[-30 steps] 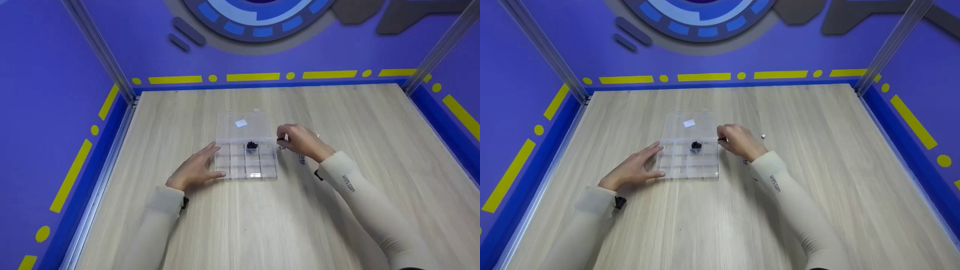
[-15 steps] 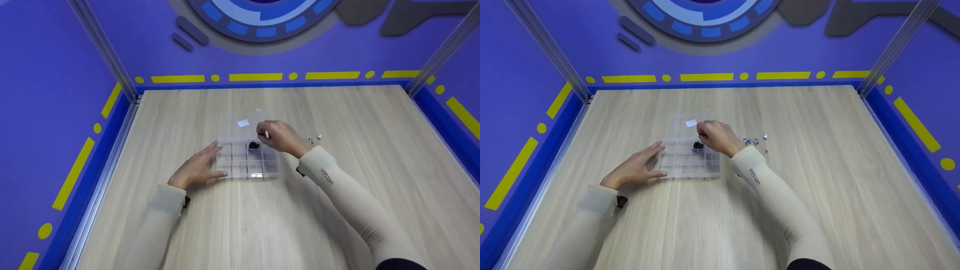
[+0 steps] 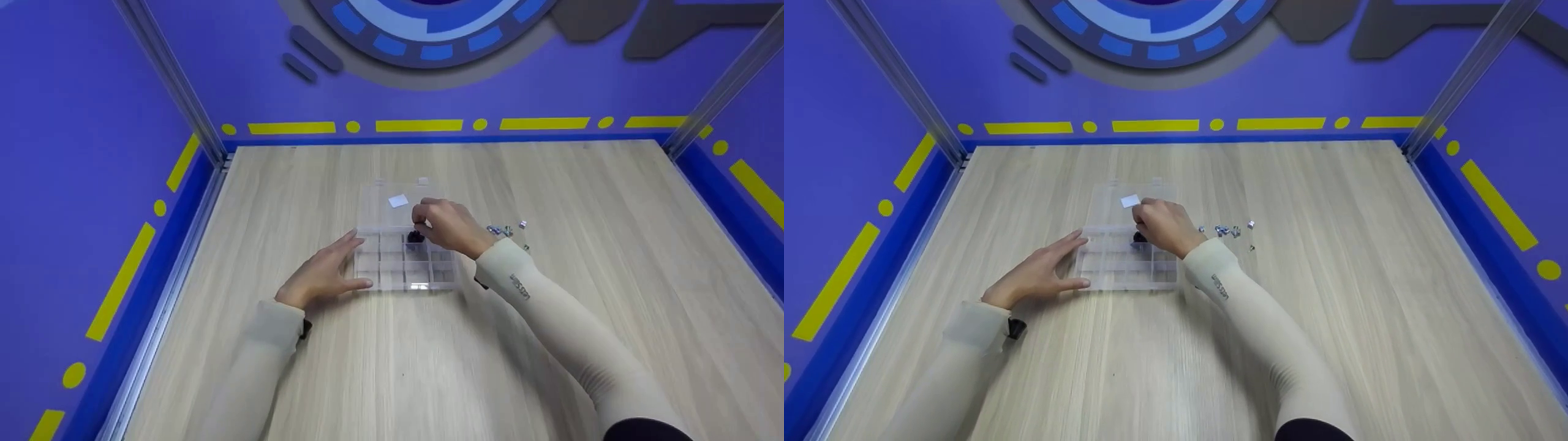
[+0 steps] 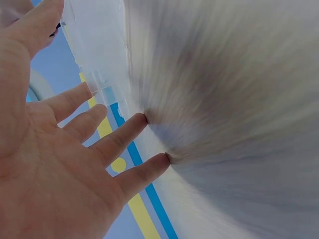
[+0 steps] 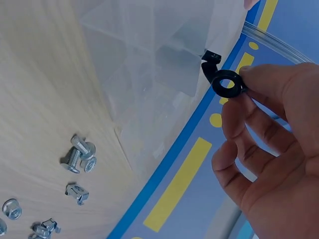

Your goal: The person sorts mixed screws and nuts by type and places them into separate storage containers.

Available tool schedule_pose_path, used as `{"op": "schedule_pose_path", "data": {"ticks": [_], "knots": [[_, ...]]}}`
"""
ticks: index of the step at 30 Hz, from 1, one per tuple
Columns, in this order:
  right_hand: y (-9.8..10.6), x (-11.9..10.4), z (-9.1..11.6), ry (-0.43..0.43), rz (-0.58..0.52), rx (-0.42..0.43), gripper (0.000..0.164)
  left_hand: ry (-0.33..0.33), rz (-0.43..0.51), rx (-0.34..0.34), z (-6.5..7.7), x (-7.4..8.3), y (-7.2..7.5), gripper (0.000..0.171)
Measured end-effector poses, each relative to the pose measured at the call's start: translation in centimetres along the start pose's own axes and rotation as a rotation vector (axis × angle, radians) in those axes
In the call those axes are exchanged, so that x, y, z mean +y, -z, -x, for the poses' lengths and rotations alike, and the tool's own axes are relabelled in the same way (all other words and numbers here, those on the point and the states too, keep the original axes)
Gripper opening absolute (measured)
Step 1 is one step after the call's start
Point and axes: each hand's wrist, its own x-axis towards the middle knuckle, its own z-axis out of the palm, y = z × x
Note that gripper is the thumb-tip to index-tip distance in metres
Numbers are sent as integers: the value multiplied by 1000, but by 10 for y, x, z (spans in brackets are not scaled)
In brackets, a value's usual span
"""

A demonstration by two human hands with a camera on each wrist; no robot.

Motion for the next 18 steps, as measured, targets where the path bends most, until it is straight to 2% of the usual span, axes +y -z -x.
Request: {"op": "schedule_pose_path", "data": {"ticks": [10, 18], "knots": [[-11, -5, -3, -3, 140, 43, 11, 5, 2, -13, -1, -2, -2, 95], [-15, -6, -5, -9, 169, 34, 8, 9, -10, -9, -1, -1, -1, 96]]}}
